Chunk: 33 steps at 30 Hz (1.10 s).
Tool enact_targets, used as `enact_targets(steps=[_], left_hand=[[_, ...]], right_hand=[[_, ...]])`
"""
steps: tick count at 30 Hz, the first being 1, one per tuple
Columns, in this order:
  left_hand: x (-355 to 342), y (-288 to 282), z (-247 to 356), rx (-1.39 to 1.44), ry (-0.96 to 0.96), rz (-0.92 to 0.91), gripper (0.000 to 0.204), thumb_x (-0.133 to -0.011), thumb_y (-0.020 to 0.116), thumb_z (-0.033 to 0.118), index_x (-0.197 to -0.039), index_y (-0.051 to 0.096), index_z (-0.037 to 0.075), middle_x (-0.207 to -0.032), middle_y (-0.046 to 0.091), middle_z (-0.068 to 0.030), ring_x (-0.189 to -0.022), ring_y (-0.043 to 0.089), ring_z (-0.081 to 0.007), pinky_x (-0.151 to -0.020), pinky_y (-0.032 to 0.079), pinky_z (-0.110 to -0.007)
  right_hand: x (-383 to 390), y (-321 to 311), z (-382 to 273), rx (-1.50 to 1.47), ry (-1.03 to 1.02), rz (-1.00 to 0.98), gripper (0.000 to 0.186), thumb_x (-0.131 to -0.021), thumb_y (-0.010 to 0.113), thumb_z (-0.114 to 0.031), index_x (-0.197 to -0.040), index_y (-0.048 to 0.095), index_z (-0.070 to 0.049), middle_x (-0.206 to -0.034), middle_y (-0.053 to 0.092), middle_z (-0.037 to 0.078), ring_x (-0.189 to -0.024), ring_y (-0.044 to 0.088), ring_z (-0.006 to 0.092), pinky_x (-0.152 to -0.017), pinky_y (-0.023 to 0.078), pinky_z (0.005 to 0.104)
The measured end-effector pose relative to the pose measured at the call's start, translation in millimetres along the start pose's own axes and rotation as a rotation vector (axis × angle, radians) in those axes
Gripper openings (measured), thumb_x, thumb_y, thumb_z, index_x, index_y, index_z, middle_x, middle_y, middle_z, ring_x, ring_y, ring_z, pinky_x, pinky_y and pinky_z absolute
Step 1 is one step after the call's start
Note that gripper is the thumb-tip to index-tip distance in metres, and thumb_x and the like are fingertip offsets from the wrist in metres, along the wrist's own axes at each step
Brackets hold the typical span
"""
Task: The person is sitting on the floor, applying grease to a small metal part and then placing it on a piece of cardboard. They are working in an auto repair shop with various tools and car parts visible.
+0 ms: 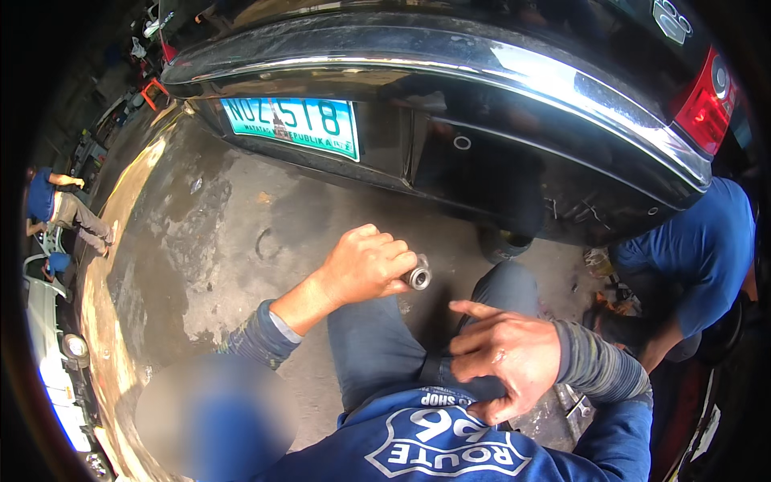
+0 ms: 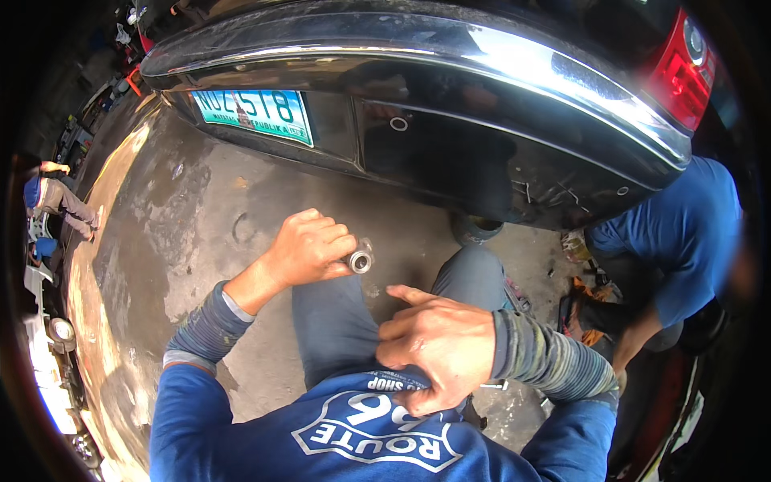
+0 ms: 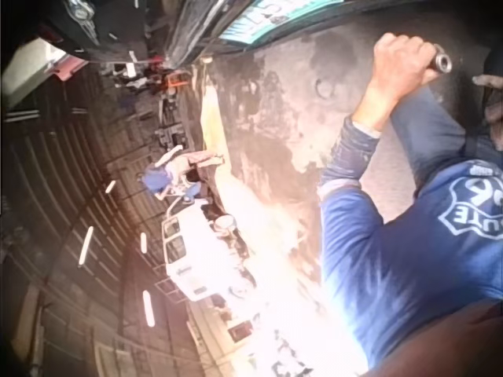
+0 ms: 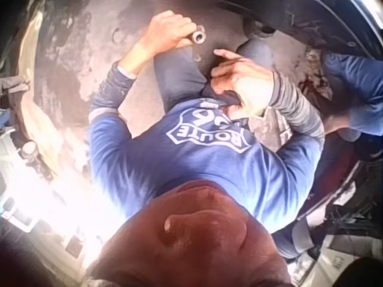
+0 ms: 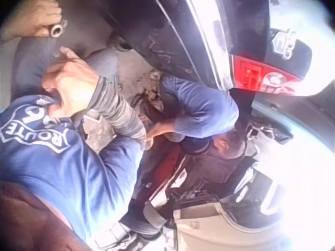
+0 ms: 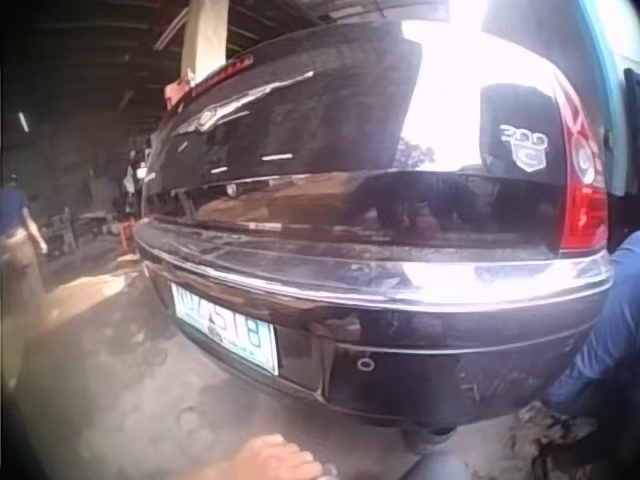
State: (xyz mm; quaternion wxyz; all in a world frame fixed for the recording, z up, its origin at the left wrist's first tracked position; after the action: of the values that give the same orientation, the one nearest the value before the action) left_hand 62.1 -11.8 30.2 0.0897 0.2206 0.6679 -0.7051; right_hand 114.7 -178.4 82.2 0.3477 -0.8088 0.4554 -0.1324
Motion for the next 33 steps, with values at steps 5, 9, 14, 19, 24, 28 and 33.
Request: enact_targets(steps=[5,9,14,19,24,28,33], left_hand=[[-7.1,-7.5,15.2,-0.069,0.060,0.071,0.034,-0.066,0.085,0.033,-0.083,0.061,0.017,-0.074,0.057,0.0028,-0.068,0.061,-0.0163,-0.065,0.046,-0.034],[-10.2,-8.2,27.5,-0.126,0.159,0.055,0.031,-0.065,0.082,0.033,-0.082,0.061,0.017,-0.072,0.056,0.0028,-0.068,0.061,-0.0158,-0.067,0.046,-0.034],[-10.5,8.0,34.9,-0.263,0.219,0.165,0.011,-0.079,0.070,0.026,-0.082,0.064,0.017,-0.071,0.055,0.0037,-0.069,0.061,-0.0145,-0.070,0.046,-0.034],[-4.9,8.8,38.9,-0.405,0.152,0.317,0.015,-0.083,0.064,0.029,-0.076,0.060,0.016,-0.070,0.053,0.0028,-0.069,0.060,-0.0153,-0.068,0.044,-0.033],[0.3,21.4,27.3,-0.124,0.139,0.009,0.025,-0.074,0.072,0.038,-0.077,0.063,0.015,-0.076,0.063,0.0007,-0.074,0.066,-0.0202,-0.070,0.046,-0.038],[27.4,30.5,-7.7,0.250,-0.135,-0.198,0.044,-0.078,0.078,0.058,-0.094,0.074,0.017,-0.087,0.073,-0.0042,-0.080,0.071,-0.0295,-0.068,0.052,-0.045],[54.4,51.6,-37.9,1.573,-0.918,0.436,0.055,-0.104,0.052,0.059,-0.107,0.069,0.006,-0.074,0.064,-0.0006,-0.058,0.057,-0.0135,-0.061,0.049,-0.034]], right_hand=[[-25.6,10.2,-3.7,0.149,-0.039,0.025,0.035,-0.068,0.077,-0.033,-0.084,0.072,-0.002,-0.076,0.061,0.011,-0.079,0.068,0.0346,-0.116,0.032,0.0630],[-35.5,21.0,11.6,0.240,0.078,-0.041,0.038,-0.068,0.075,-0.035,-0.085,0.073,-0.001,-0.077,0.065,0.015,-0.079,0.069,0.0363,-0.114,0.035,0.0573],[-46.6,33.0,48.2,0.239,0.113,-0.036,0.034,-0.069,0.075,-0.035,-0.076,0.067,-0.002,-0.072,0.064,0.012,-0.071,0.064,0.0334,-0.078,0.050,0.0447],[-34.2,-0.2,54.3,-0.641,-0.180,0.689,0.042,-0.079,0.066,-0.041,-0.069,0.057,-0.001,-0.065,0.056,0.010,-0.063,0.055,0.0248,-0.063,0.044,0.0354],[-45.4,4.5,45.1,-0.627,-0.205,0.436,0.036,-0.078,0.071,-0.036,-0.072,0.061,-0.002,-0.071,0.061,0.011,-0.064,0.057,0.0253,-0.070,0.046,0.0375],[-22.9,-5.1,35.8,-0.166,0.014,-0.028,0.028,-0.069,0.084,-0.023,-0.078,0.066,-0.004,-0.072,0.061,0.010,-0.069,0.062,0.0313,-0.087,0.050,0.0440],[-12.8,-34.8,8.5,-0.279,-0.298,0.331,0.033,-0.070,0.082,-0.032,-0.081,0.068,-0.004,-0.074,0.062,0.006,-0.070,0.065,0.0281,-0.121,0.024,0.0618]])
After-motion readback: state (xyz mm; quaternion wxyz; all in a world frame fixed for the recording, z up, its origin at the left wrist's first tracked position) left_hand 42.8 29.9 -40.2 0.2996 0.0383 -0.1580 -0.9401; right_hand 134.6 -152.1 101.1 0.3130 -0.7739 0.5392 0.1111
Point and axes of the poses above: each hand's wrist, its own x-axis away from the middle knuckle, its own y-axis out of the palm, z = x × y, the point moved 7 cm from there along -x, towards the middle knuckle
